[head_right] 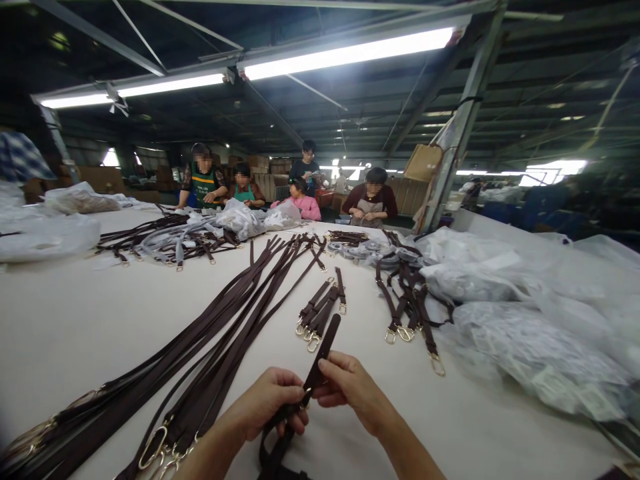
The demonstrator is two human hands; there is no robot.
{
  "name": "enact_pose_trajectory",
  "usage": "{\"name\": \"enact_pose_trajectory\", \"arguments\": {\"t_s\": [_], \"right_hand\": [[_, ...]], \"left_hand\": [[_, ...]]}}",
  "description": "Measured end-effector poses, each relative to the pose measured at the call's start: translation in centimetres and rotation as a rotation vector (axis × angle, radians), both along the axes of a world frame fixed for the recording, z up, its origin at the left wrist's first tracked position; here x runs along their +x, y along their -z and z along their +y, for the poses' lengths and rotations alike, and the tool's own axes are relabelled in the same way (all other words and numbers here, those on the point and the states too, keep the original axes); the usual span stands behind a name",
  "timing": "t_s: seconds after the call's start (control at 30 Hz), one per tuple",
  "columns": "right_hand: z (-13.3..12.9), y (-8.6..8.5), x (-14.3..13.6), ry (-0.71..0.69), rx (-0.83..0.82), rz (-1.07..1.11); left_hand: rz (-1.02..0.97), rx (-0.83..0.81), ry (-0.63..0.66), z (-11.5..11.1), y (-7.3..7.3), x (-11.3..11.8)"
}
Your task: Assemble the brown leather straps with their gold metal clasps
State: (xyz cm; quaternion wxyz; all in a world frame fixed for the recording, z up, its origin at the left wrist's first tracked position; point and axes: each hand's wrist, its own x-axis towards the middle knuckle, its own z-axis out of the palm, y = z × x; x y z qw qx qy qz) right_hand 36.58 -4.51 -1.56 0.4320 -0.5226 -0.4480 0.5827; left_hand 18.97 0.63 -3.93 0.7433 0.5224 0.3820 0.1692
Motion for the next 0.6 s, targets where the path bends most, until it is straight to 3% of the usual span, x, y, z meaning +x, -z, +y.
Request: {"name": "enact_pose_trajectory", "arguments": {"t_s": [0.23, 0.6], "right_hand": [[0.58, 0.65, -0.54, 0.182, -0.040, 0.153], [0.74, 1.07, -0.98, 0.243, -0.021, 0.168]], "left_hand": [[-0.056, -0.010, 0.033, 0.28, -0.42, -0.54], [-0.044, -0.007, -0.094, 0.47, -0.08, -0.23]]}}
